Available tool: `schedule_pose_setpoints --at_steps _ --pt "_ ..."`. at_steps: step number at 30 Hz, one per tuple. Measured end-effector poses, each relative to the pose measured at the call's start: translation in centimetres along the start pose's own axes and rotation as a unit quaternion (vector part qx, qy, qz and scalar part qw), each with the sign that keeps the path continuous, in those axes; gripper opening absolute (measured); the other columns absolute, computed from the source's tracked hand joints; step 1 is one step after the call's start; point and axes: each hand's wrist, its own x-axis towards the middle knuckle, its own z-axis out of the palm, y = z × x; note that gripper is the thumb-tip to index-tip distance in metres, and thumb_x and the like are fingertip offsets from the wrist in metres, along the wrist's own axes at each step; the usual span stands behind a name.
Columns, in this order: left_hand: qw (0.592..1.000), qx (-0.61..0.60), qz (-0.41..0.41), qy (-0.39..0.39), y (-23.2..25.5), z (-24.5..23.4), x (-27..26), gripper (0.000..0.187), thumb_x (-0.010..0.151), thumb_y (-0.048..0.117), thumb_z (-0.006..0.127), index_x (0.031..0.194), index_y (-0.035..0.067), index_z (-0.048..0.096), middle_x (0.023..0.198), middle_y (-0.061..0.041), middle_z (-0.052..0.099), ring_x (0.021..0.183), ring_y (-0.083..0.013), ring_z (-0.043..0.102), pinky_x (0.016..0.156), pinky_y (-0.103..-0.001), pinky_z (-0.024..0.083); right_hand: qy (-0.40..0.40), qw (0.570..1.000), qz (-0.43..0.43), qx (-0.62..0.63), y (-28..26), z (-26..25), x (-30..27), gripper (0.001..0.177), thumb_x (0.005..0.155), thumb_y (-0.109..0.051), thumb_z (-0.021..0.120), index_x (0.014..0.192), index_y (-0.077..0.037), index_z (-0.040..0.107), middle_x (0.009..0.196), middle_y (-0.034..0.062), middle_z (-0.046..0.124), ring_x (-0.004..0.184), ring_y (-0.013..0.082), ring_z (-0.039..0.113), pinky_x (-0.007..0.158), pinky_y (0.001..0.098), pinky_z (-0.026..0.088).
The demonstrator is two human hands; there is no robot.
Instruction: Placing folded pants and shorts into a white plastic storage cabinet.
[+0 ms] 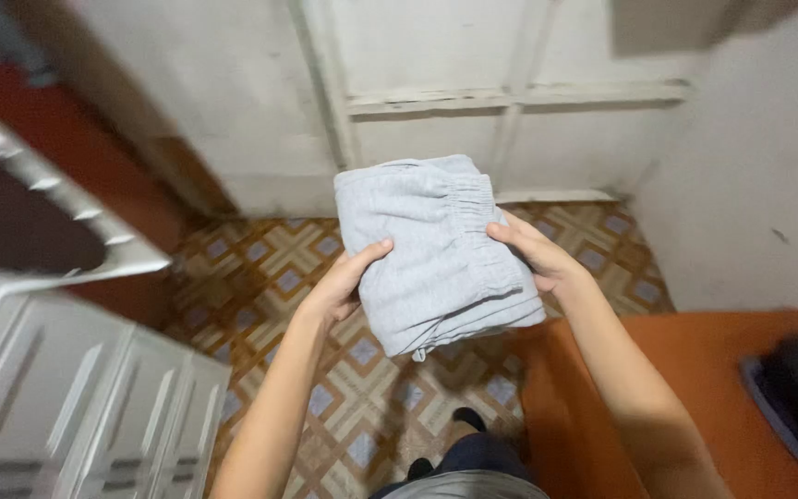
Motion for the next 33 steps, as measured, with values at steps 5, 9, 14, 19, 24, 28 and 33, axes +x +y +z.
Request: schedule_pose_setpoints --at_steps 5,9,14,19,24,28,33 --pt "0.996 -0.007 0.045 0.079 0.9 -4.9 -3.9 0.099 0.077 0.043 0.078 0.153 -0.002 0.032 0.146 -0.026 0.055 0.133 -0.0345 0.058 0.107 -0.044 0.051 -0.050 0.997 0.048 -0.037 1.5 3.9 5.9 0.091 0.085 -0.041 0.073 0.159 -0.006 0.034 0.155 0.0150 0.048 0.139 0.0247 0.050 0.111 0.0376 0.044" --pt "0.990 -0.021 0.063 0.122 1.4 -9.5 -6.3 0.099 0.079 0.045 0.078 0.153 -0.006 0.036 0.145 -0.027 0.056 0.132 -0.0353 0.059 0.106 -0.043 0.051 -0.096 0.991 0.090 -0.027 1.1 9.4 10.2 0.090 0.080 -0.034 0.079 0.155 -0.003 0.040 0.149 0.0177 0.054 0.132 0.0269 0.055 0.107 0.0399 0.048" --pt "0.977 -0.065 0.104 0.176 1.8 -15.9 -10.0 0.102 0.073 0.040 0.082 0.151 -0.005 0.036 0.145 -0.026 0.056 0.133 -0.0354 0.058 0.107 -0.044 0.051 -0.167 0.979 0.091 -0.069 2.8 15.3 17.2 0.087 0.079 -0.026 0.081 0.153 -0.001 0.043 0.146 0.0178 0.058 0.131 0.0262 0.058 0.107 0.0382 0.049" --pt "0.945 -0.082 0.106 0.297 2.9 -21.6 -14.5 0.101 0.074 0.039 0.081 0.151 -0.005 0.033 0.145 -0.027 0.055 0.134 -0.0360 0.057 0.108 -0.047 0.051 -0.230 0.960 0.084 -0.133 3.5 22.5 23.7 0.086 0.079 -0.025 0.080 0.153 -0.003 0.042 0.143 0.0180 0.061 0.130 0.0253 0.061 0.108 0.0374 0.049" --pt "0.918 -0.073 0.147 0.361 5.4 -24.4 -19.2 0.108 0.069 0.041 0.082 0.154 0.001 0.029 0.146 -0.024 0.053 0.136 -0.0345 0.053 0.112 -0.045 0.046 -0.308 0.936 0.078 -0.155 3.3 30.1 27.7 0.087 0.078 -0.029 0.080 0.152 -0.002 0.042 0.143 0.0176 0.060 0.131 0.0258 0.058 0.108 0.0382 0.047" --pt "0.890 -0.095 0.202 0.398 6.2 -26.5 -22.6 0.107 0.069 0.039 0.083 0.154 0.000 0.031 0.146 -0.023 0.053 0.136 -0.0337 0.054 0.111 -0.043 0.047 -0.377 0.907 0.045 -0.180 5.0 35.4 31.2 0.091 0.077 -0.031 0.082 0.151 0.001 0.039 0.141 0.0218 0.060 0.130 0.0289 0.060 0.108 0.0404 0.049" --pt "0.838 -0.125 0.209 0.488 6.4 -30.1 -27.4 0.095 0.071 0.032 0.079 0.150 -0.001 0.039 0.142 -0.023 0.058 0.131 -0.0343 0.058 0.106 -0.044 0.052 -0.408 0.881 0.039 -0.238 5.3 43.5 32.0 0.099 0.075 -0.036 0.083 0.151 0.002 0.033 0.143 0.0199 0.056 0.132 0.0269 0.057 0.110 0.0411 0.046"
